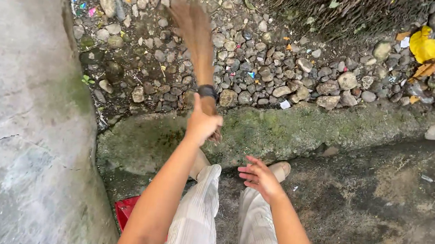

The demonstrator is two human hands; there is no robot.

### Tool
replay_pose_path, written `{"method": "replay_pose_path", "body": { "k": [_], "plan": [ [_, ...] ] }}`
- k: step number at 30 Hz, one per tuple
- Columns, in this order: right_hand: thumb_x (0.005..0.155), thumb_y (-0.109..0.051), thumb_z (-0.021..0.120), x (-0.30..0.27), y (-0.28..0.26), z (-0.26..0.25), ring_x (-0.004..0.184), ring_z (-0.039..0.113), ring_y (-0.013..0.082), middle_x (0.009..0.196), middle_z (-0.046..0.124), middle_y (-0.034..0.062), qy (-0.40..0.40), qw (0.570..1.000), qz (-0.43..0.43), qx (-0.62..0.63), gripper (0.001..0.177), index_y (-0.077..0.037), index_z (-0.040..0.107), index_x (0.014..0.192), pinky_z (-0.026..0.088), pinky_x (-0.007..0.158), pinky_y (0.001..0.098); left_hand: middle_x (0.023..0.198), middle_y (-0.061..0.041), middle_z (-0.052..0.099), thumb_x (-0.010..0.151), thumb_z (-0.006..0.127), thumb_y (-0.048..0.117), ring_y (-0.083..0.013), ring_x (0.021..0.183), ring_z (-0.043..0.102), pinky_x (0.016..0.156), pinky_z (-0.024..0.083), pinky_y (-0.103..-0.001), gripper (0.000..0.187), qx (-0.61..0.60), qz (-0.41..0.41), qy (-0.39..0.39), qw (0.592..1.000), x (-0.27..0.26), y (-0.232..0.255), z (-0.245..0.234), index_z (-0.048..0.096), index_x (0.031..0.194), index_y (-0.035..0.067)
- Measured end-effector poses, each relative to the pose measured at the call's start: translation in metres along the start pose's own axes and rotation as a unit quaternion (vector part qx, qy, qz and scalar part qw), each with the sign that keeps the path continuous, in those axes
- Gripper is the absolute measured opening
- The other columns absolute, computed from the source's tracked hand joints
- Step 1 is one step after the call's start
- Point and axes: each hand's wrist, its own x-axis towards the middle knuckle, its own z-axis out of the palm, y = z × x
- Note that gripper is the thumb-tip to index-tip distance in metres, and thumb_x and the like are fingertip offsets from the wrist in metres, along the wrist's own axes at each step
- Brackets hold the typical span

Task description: Sweeping leaves and debris into a dustpan in an outdoor backyard area.

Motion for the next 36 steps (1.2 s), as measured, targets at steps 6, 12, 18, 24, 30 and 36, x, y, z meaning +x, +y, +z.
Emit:
{"method": "replay_pose_path", "body": {
  "k": [6, 12, 18, 24, 30, 36],
  "plan": [
    [0.095, -0.034, 0.054, -0.010, 0.018, -0.009, 0.119, 0.064, 0.0225, 0.130, 0.069, 0.0080, -0.003, 1.000, 0.002, 0.006, 0.061, -0.021, 0.042, 0.154, 0.049, 0.102, 0.0449, 0.120, -0.021, 0.074, 0.060, 0.076, 0.014, -0.0320, 0.100, 0.075, 0.089, 0.055, -0.037, 0.121, 0.058, -0.007, -0.145, 0.988, -0.068, 0.057, -0.019, 0.016, 0.164, 0.024],
    [0.096, -0.034, 0.054, -0.024, 0.023, -0.027, 0.118, 0.065, 0.0220, 0.128, 0.070, 0.0088, 0.028, 0.999, -0.003, 0.025, 0.061, -0.020, 0.042, 0.154, 0.051, 0.100, 0.0419, 0.122, -0.023, 0.070, 0.072, 0.069, 0.019, -0.0359, 0.097, 0.075, 0.084, 0.059, -0.042, 0.115, 0.123, -0.056, -0.082, 0.987, -0.047, 0.146, 0.008, 0.005, 0.167, 0.027],
    [0.095, -0.031, 0.053, -0.035, 0.031, -0.054, 0.116, 0.065, 0.0217, 0.128, 0.070, 0.0097, 0.024, 0.996, -0.013, 0.086, 0.060, -0.020, 0.043, 0.154, 0.051, 0.097, 0.0412, 0.120, -0.023, 0.072, 0.062, 0.076, 0.013, -0.0332, 0.101, 0.073, 0.088, 0.056, -0.037, 0.119, 0.081, 0.034, -0.117, 0.989, -0.037, 0.069, 0.061, 0.015, 0.164, 0.023],
    [0.095, -0.031, 0.053, -0.042, 0.032, -0.060, 0.116, 0.066, 0.0204, 0.129, 0.070, 0.0095, 0.003, 0.996, -0.019, 0.084, 0.059, -0.020, 0.044, 0.152, 0.051, 0.097, 0.0400, 0.114, -0.025, 0.076, 0.062, 0.075, 0.007, -0.0318, 0.089, 0.070, 0.078, 0.054, -0.036, 0.123, 0.080, -0.041, -0.201, 0.975, -0.108, 0.047, 0.040, 0.011, 0.166, 0.021],
    [0.094, -0.028, 0.054, -0.042, 0.057, -0.091, 0.112, 0.067, 0.0216, 0.129, 0.069, 0.0102, -0.018, 0.991, -0.051, 0.121, 0.054, -0.018, 0.051, 0.148, 0.053, 0.095, 0.0410, 0.119, -0.017, 0.072, 0.071, 0.077, 0.002, -0.0204, 0.089, 0.071, 0.075, 0.058, -0.031, 0.115, 0.015, 0.052, -0.071, 0.996, -0.044, 0.057, 0.085, 0.011, 0.165, 0.013],
    [0.093, -0.030, 0.056, -0.063, 0.054, -0.105, 0.114, 0.066, 0.0194, 0.128, 0.070, 0.0084, -0.030, 0.987, -0.042, 0.155, 0.056, -0.021, 0.051, 0.148, 0.052, 0.097, 0.0391, 0.101, -0.012, 0.069, 0.070, 0.073, -0.007, -0.0196, 0.077, 0.066, 0.066, 0.056, -0.034, 0.114, -0.111, -0.009, -0.139, 0.984, -0.070, 0.047, 0.179, 0.010, 0.164, 0.012]
  ]
}}
